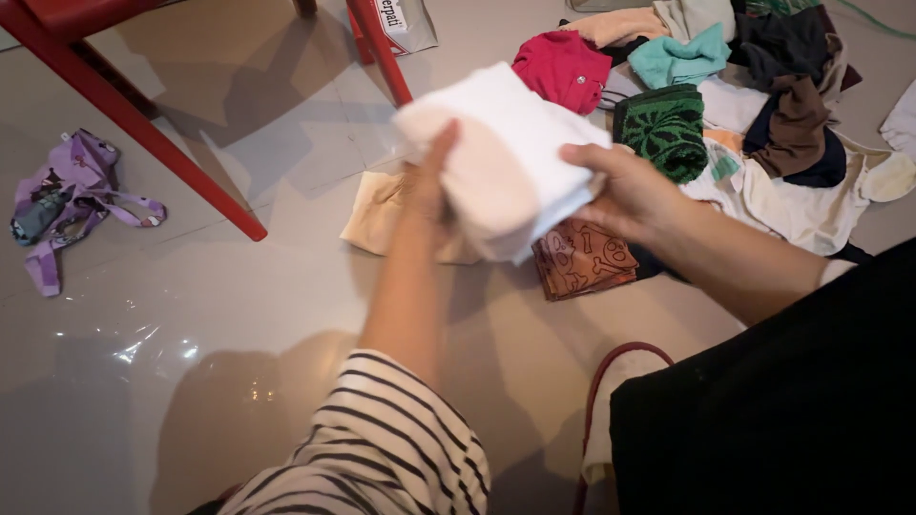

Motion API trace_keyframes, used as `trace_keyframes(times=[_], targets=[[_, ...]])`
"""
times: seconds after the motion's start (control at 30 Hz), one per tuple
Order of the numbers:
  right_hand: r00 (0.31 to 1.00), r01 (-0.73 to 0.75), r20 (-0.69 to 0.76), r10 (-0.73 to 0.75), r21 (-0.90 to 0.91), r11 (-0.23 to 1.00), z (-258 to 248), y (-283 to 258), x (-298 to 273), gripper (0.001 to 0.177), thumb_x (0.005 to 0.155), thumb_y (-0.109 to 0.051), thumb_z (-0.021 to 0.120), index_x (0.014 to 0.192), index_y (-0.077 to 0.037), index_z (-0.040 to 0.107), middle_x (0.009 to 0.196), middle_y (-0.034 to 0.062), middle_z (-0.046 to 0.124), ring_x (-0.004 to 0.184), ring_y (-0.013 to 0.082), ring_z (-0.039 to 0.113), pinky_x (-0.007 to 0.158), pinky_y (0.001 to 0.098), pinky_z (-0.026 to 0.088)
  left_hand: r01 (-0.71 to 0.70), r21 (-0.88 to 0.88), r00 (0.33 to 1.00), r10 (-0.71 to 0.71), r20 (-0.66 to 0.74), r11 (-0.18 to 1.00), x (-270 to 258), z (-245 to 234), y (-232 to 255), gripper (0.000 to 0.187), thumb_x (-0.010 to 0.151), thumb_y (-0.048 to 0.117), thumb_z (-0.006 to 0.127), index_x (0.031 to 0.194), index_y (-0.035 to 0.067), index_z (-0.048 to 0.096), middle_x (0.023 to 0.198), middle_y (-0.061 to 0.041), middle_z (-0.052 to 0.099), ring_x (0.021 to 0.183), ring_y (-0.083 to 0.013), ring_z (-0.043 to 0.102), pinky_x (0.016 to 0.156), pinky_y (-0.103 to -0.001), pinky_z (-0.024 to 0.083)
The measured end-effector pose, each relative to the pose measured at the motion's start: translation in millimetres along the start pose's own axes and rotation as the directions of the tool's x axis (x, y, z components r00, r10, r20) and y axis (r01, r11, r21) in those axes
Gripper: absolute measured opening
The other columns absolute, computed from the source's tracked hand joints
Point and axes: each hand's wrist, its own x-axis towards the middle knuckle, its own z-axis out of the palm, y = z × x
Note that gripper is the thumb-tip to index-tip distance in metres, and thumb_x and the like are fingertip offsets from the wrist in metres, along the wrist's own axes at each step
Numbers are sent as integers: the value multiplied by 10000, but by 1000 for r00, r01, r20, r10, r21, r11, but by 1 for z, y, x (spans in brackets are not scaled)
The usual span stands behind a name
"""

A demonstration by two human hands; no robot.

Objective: The person takes various items of clothing from a pile on the floor, including shirts, a pair of leggings, and small fabric items, and folds them one by one before placing them into stacks.

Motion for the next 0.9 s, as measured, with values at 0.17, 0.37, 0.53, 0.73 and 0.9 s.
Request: trace_keyframes(times=[0.17,0.37,0.53,0.73,0.9], targets=[[982,-180,-87,165,-203,963,40,40,21,648,851,-160,755,1388,-43,413,1251,100,630,1137,250,670,903,377,632,-10,248,994,37,-105,969,0,-48,50,840,768,482,784,1441,89,471,1300,-128,662,1203,-314,651,979,-488,545],[923,-384,-189,335,-491,782,44,65,12,779,815,-93,758,1457,-164,322,1286,85,597,1131,194,634,913,400,544,147,551,920,92,-382,821,14,-125,-7,894,832,516,783,1492,46,405,1405,-153,603,1273,-283,618,1046,-377,494],[948,-311,-211,238,-451,837,24,56,10,646,868,-88,720,1404,-115,360,1159,125,640,984,224,666,832,388,567,111,606,892,191,-411,787,31,-133,-18,980,785,506,740,1521,101,236,1408,-221,545,1205,-296,627,999,-385,507],[885,-2,-403,-235,-508,861,-115,1,53,234,920,-52,665,1146,-64,606,996,87,691,838,160,720,724,295,614,196,690,847,235,-478,696,31,-123,-10,884,829,585,751,1411,9,418,1376,-244,622,1217,-305,655,1038,-379,509],[608,-20,-383,-695,-883,469,-283,-29,98,214,967,-53,655,1178,-45,694,1077,75,730,958,168,719,818,329,594,357,841,802,328,-499,406,39,-121,-1,742,893,669,578,1239,16,653,1280,-250,629,1199,-393,595,1020,-467,462]])
